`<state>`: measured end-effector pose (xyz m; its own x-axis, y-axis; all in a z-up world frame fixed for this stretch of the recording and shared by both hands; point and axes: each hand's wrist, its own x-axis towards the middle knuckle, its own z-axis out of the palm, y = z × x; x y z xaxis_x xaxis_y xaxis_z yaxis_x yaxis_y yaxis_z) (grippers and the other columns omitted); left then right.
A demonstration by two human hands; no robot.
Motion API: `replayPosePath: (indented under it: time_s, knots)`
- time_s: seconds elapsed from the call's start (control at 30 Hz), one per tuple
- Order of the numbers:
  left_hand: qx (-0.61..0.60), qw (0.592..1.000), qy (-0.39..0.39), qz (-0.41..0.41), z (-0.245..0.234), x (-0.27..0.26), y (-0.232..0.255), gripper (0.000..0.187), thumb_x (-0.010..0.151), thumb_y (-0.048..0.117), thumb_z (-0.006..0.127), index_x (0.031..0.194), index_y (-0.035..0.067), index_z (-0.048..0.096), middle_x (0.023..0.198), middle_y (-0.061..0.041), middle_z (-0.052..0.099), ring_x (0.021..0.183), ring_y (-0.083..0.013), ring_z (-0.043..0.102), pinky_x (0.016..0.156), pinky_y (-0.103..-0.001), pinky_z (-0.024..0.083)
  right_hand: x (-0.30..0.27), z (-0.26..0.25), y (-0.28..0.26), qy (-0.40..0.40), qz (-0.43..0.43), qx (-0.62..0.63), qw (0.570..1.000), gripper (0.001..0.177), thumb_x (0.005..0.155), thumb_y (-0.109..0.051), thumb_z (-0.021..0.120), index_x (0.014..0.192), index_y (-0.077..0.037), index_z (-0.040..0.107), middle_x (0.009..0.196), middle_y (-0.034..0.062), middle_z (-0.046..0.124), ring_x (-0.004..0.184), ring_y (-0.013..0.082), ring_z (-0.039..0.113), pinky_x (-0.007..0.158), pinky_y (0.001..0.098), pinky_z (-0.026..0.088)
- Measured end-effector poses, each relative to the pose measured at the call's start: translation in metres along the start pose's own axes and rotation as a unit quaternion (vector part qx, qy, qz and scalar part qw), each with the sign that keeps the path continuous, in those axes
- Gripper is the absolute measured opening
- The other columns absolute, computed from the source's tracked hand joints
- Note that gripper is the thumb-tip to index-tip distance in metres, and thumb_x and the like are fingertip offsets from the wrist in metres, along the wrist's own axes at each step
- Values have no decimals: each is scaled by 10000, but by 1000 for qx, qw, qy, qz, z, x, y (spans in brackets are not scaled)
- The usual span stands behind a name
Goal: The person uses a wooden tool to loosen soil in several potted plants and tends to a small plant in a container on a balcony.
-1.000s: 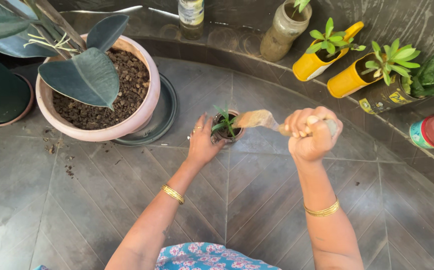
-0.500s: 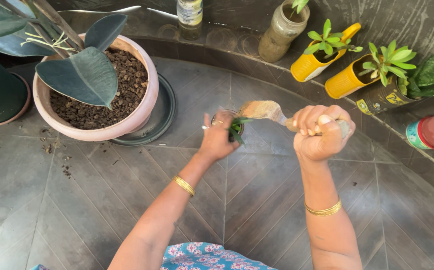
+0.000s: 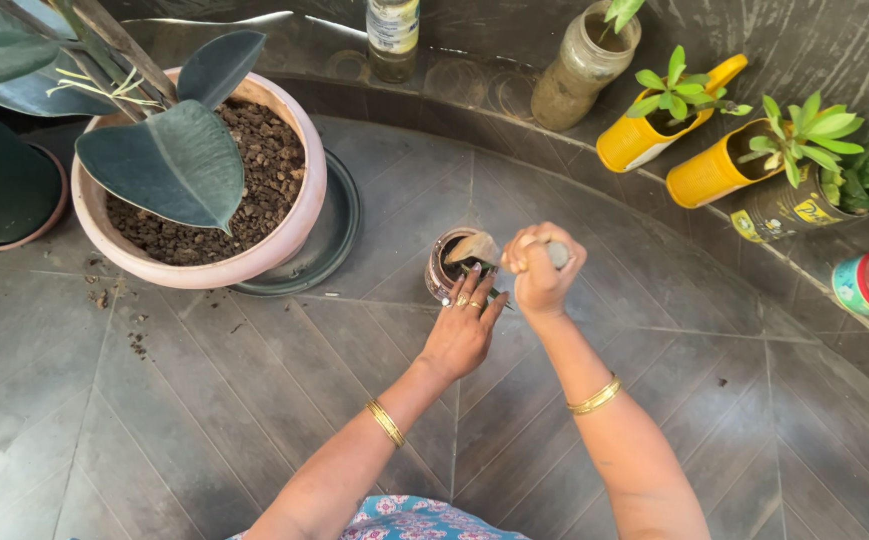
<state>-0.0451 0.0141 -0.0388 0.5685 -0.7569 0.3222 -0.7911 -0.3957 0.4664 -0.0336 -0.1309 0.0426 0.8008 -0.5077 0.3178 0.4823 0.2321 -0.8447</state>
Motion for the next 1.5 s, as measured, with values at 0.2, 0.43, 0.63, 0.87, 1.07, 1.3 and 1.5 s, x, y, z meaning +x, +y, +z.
replayPosePath:
  time_s: [0.2, 0.43, 0.63, 0.87, 1.07, 1.3, 1.5]
  knots:
    - [-6, 1000, -23, 6, 2, -2, 0, 533, 830, 46, 575, 1360, -13, 573, 1493, -260, 472, 1484, -447, 336, 1238, -549, 229, 0, -5, 46, 32, 58, -13, 998, 186, 867, 66, 478, 699, -12, 463, 662, 80, 526, 553, 140, 485, 511, 301, 404]
    - [-50, 998, -28, 4, 1, -3, 1, 564, 797, 39, 607, 1356, -36, 590, 1473, -257, 479, 1467, -454, 333, 1239, -560, 223, -11, -6, 30, -104, -55, -173, 978, 219, 868, 58, 534, 668, -6, 475, 651, 83, 549, 582, 160, 518, 545, 306, 418]
    - [-25, 999, -30, 6, -5, 0, 6, 601, 730, 46, 630, 1326, -15, 586, 1496, -272, 461, 1486, -462, 311, 1237, -562, 208, 2, -7, 44, 66, 47, -25, 996, 251, 923, 27, 522, 687, -26, 456, 632, 52, 510, 524, 109, 449, 532, 307, 448]
    - [-52, 998, -37, 11, -9, 0, 5, 666, 702, 78, 672, 1343, -73, 574, 1489, -297, 437, 1457, -488, 296, 1221, -575, 195, -23, -1, 55, 106, 18, -90, 990, 211, 911, 20, 572, 719, -22, 496, 686, 77, 566, 594, 161, 558, 576, 319, 482]
    - [-49, 998, -40, 20, -9, -2, 1, 602, 715, 73, 667, 1301, -47, 602, 1480, -281, 469, 1463, -473, 325, 1232, -565, 218, -26, -10, 41, 130, -25, -151, 980, 149, 884, -3, 598, 740, -8, 561, 756, 87, 622, 652, 168, 621, 617, 317, 525]
    - [-43, 999, -1, 24, -6, -1, 3, 533, 730, 57, 657, 1254, -41, 648, 1475, -283, 499, 1463, -460, 370, 1233, -563, 249, -17, -24, 54, 57, 50, -99, 992, 172, 892, 9, 612, 734, -9, 546, 744, 90, 632, 682, 151, 620, 653, 304, 527]
    - [-59, 998, -30, 24, -12, -2, 2, 573, 698, 63, 650, 1257, -66, 636, 1420, -309, 510, 1417, -490, 382, 1211, -576, 246, -29, -27, 47, -31, 31, -175, 984, 75, 848, 57, 646, 783, 28, 623, 825, 105, 663, 748, 141, 622, 665, 291, 509]
